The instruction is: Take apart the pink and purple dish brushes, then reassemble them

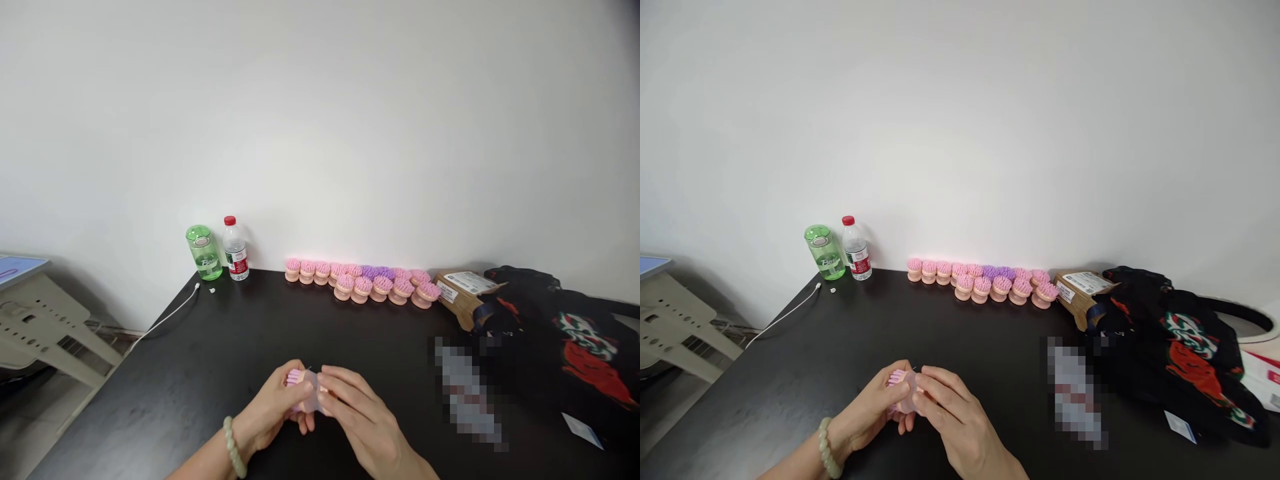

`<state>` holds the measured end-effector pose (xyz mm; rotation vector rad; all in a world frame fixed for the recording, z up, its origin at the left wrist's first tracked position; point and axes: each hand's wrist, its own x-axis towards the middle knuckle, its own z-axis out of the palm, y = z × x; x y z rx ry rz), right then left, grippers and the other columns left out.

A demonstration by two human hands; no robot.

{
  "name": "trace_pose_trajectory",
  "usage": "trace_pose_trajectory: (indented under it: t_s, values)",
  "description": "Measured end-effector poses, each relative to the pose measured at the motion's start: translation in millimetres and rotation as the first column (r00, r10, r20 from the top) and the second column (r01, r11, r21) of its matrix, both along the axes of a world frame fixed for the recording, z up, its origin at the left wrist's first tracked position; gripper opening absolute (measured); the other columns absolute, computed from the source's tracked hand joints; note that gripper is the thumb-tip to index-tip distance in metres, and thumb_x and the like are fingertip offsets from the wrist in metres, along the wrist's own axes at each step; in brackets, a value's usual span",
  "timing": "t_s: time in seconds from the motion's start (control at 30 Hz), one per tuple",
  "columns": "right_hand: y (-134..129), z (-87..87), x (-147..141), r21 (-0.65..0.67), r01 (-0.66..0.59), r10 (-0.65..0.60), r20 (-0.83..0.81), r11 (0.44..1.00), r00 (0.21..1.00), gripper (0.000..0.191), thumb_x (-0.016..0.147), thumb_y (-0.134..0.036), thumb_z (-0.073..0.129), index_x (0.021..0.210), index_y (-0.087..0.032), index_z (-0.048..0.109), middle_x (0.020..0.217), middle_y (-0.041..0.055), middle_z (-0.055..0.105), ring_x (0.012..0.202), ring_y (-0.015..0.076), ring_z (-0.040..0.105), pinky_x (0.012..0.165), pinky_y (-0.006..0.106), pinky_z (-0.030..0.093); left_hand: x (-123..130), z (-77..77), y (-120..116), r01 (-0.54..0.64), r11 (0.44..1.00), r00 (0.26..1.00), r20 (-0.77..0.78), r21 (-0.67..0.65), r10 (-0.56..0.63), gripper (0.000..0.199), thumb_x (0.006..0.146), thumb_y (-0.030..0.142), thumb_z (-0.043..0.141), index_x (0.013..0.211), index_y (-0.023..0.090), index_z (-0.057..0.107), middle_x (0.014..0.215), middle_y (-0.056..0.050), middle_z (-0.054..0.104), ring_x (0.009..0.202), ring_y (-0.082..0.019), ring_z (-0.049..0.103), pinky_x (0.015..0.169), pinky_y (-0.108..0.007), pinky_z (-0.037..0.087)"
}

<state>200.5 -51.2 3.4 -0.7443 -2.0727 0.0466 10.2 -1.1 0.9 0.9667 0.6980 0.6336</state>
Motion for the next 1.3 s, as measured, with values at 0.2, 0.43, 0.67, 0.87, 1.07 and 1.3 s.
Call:
trace_pose_trajectory:
  t_s: [0.2, 0.43, 0.67, 0.87, 1.07, 1.3]
  values:
    - [-3.4, -10.3, 1.7, -0.208, 0.166, -0.179, -0.044, 0.964, 0.983, 0.050, 0.094, -0.034, 0.063, 0.141, -0.023, 0.050, 0.121, 0.0141, 0.068, 0.110, 0.0326, 0.065, 0.091, 0.049, 0.058, -3.3, 0.5, 1.1, -0.046, 0.995, 0.997, 0.062, 0.090, 0.041, 0.054, 0.056, 0.041, 0.092, 0.086, 0.018, 0.053, 0.076, 0.001, 0.061, 0.067, -0.011, 0.055, 0.061, -0.021, 0.042]
    - [-1.7, -11.5, -8.9, -0.629, 0.135, -0.321, -0.192, 0.765, 0.928, 0.037, 0.094, -0.048, 0.054, 0.118, -0.020, 0.060, 0.089, 0.0067, 0.070, 0.076, 0.0217, 0.069, 0.073, 0.035, 0.058, -7.2, -8.7, 4.6, -0.085, 0.869, 0.990, -0.057, 0.487, 0.128, 0.055, 0.056, 0.038, 0.092, 0.094, 0.020, 0.057, 0.086, 0.001, 0.057, 0.072, -0.014, 0.049, 0.064, -0.025, 0.039]
    - [5.6, -24.7, -22.0, -0.876, -0.307, -0.445, -0.459, 0.372, 0.769, 0.056, 0.090, -0.070, 0.042, 0.089, -0.017, 0.059, 0.052, -0.0043, 0.056, 0.040, 0.0117, 0.054, 0.038, 0.020, 0.043, -9.2, -4.5, -3.0, 0.099, 0.459, 0.958, -0.210, 0.883, 0.198, 0.025, 0.080, 0.026, 0.075, 0.102, 0.022, 0.064, 0.099, -0.008, 0.059, 0.086, -0.022, 0.056, 0.075, -0.033, 0.047]
    - [7.4, -21.9, -22.2, -0.878, -0.431, -0.474, -0.477, 0.210, 0.740, 0.068, 0.082, -0.081, 0.040, 0.086, -0.016, 0.058, 0.047, -0.0035, 0.055, 0.034, 0.0099, 0.048, 0.030, 0.017, 0.038, -8.9, -1.4, -10.6, 0.206, 0.335, 0.957, -0.261, 0.919, 0.129, 0.022, 0.091, 0.014, 0.054, 0.107, 0.025, 0.065, 0.102, -0.010, 0.059, 0.092, -0.023, 0.058, 0.079, -0.035, 0.049]
    - [8.3, -22.8, -10.7, -0.843, -0.420, -0.449, -0.535, 0.336, 0.715, 0.063, 0.086, -0.077, 0.043, 0.100, -0.017, 0.058, 0.062, -0.0018, 0.058, 0.052, 0.0148, 0.062, 0.042, 0.023, 0.050, 0.1, 1.2, -3.6, 0.066, 0.494, 0.947, -0.211, 0.867, 0.243, 0.022, 0.081, 0.023, 0.073, 0.101, 0.023, 0.063, 0.102, -0.008, 0.059, 0.092, -0.023, 0.057, 0.080, -0.034, 0.047]
    - [5.9, -16.7, 2.9, -0.717, -0.132, -0.275, -0.421, 0.684, 0.865, 0.056, 0.086, -0.041, 0.066, 0.137, -0.027, 0.048, 0.132, 0.0110, 0.056, 0.097, 0.0218, 0.066, 0.081, 0.036, 0.057, 5.6, -4.1, 5.8, -0.182, 0.858, 0.960, -0.103, 0.479, 0.262, 0.054, 0.063, 0.044, 0.087, 0.100, 0.021, 0.055, 0.081, 0.002, 0.057, 0.070, -0.014, 0.049, 0.064, -0.025, 0.039]
